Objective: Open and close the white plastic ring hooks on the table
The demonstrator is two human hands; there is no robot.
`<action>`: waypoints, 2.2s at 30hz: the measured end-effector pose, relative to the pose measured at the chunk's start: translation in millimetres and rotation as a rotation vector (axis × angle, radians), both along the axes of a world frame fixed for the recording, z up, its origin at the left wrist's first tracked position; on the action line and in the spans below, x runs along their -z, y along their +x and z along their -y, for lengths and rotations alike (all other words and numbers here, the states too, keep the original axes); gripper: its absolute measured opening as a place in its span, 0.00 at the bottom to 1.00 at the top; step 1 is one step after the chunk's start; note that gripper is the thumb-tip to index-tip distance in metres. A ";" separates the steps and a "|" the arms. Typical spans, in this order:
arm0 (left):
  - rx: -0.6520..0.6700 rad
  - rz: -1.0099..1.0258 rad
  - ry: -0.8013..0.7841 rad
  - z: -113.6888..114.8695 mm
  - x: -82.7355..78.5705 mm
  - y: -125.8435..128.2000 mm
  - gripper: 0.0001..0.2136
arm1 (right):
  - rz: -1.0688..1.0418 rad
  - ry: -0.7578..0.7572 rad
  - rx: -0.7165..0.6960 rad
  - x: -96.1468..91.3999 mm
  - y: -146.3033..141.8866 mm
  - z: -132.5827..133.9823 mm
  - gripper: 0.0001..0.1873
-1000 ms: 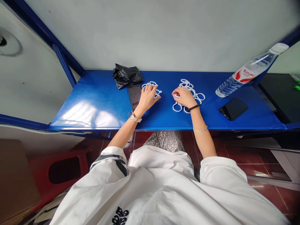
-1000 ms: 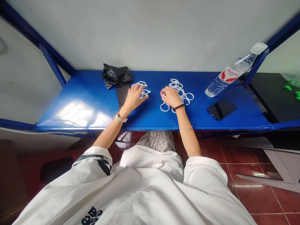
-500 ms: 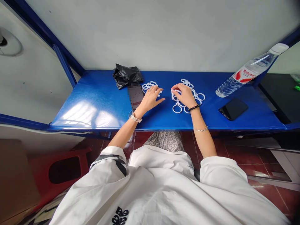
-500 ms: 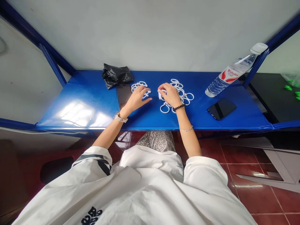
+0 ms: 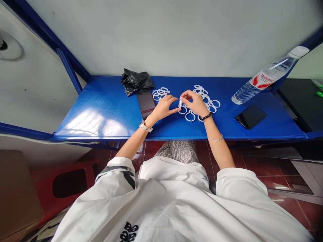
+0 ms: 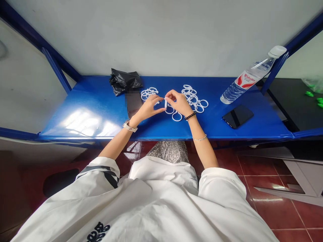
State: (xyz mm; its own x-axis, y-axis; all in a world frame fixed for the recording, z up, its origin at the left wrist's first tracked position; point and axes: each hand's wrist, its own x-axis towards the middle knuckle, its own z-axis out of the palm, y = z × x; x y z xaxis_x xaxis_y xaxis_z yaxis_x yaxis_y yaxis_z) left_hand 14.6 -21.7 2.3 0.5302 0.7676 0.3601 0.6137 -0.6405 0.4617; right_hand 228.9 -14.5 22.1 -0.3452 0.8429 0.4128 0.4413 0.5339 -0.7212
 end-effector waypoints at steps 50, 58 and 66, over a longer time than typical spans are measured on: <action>0.002 0.428 -0.092 -6.5 2.7 -5.0 0.27 | -0.028 0.009 -0.022 1.4 -6.1 3.0 0.11; -0.019 0.427 -0.074 -5.8 2.3 -3.6 0.26 | -0.032 0.010 -0.048 -0.5 -6.5 4.1 0.11; -0.010 0.426 -0.048 -4.8 1.8 -3.0 0.26 | -0.034 0.015 -0.067 -0.5 -6.7 4.5 0.12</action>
